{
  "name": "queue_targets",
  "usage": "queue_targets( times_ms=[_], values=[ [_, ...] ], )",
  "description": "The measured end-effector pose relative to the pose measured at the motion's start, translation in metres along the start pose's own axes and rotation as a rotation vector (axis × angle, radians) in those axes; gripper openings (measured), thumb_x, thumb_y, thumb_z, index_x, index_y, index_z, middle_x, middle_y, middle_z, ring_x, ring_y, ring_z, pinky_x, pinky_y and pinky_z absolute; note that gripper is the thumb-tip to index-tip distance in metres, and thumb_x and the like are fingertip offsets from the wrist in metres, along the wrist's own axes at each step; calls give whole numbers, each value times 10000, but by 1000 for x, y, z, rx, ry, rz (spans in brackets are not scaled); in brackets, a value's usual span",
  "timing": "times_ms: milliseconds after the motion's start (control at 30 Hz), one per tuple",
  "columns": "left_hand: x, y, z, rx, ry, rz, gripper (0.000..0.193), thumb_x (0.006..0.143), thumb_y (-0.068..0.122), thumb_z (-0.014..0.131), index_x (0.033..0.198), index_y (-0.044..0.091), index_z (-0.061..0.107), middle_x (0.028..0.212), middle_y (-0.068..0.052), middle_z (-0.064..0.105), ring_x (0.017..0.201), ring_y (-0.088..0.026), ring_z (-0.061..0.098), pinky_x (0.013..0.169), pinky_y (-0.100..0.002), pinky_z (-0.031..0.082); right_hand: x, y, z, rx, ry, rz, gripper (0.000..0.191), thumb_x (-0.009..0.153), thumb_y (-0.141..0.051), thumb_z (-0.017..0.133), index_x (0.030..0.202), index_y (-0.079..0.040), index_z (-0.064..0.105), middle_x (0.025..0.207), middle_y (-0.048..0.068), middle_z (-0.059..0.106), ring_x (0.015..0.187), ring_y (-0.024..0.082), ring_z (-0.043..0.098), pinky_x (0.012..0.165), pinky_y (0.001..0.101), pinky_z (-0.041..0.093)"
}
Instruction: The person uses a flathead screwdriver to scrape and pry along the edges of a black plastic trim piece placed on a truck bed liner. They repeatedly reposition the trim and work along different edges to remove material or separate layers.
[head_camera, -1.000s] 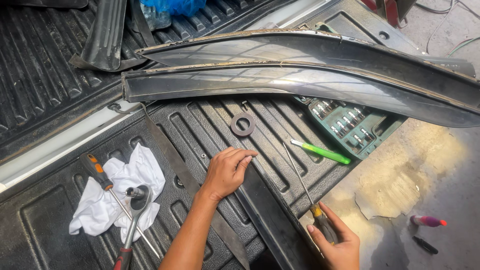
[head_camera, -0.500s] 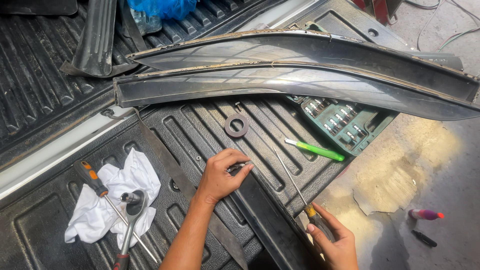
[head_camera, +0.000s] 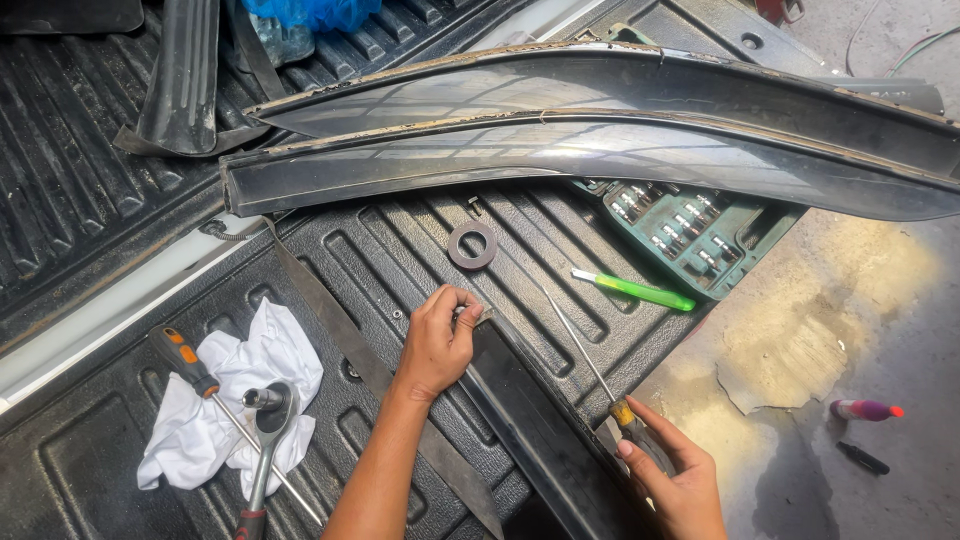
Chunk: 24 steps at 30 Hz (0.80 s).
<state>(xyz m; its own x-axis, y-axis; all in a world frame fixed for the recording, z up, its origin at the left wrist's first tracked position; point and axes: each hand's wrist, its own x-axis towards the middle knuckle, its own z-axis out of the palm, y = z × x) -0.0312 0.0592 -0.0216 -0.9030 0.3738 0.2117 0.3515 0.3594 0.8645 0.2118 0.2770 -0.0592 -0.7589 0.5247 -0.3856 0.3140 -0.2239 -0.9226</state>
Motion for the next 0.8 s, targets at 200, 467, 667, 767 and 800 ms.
queue_targets(
  times_ms=[200,467,667,767,800],
  values=[
    [3,-5,2,-63,27,50,352,1087,207,467,847,-19,593,786,-130,643,682,-216,629,640,-359,505,4,0,2,-157,11,-204,661,741,-7,804,1378,-62,636,1072,123,760,942,109,693,859,236,534],
    [0,-14,3,-184,76,-27,476,1100,258,423,749,-2,613,677,-90,586,608,-159,545,589,-327,456,-1,-6,10,-246,66,-158,675,747,-40,822,1392,-107,634,1071,100,765,1023,158,724,924,322,558],
    [-1,-32,9,-413,66,15,459,1113,289,434,763,27,572,777,-55,650,753,-131,608,723,-290,511,-6,-9,14,-370,41,-174,731,687,-42,879,1376,-122,650,1015,122,774,1004,164,727,929,318,545],
    [-4,-37,14,-552,18,-32,426,1127,286,451,812,31,585,830,-53,648,809,-136,592,788,-284,505,-8,-7,12,-378,45,-236,688,667,-56,896,1319,-98,680,1089,105,767,1017,170,714,938,318,538],
    [-5,-38,14,-598,-1,-45,421,1135,284,456,824,33,590,849,-52,647,827,-139,585,808,-283,500,-9,-5,10,-383,50,-264,666,662,-63,898,1295,-89,691,1126,94,765,1025,170,708,942,318,536]
  ],
)
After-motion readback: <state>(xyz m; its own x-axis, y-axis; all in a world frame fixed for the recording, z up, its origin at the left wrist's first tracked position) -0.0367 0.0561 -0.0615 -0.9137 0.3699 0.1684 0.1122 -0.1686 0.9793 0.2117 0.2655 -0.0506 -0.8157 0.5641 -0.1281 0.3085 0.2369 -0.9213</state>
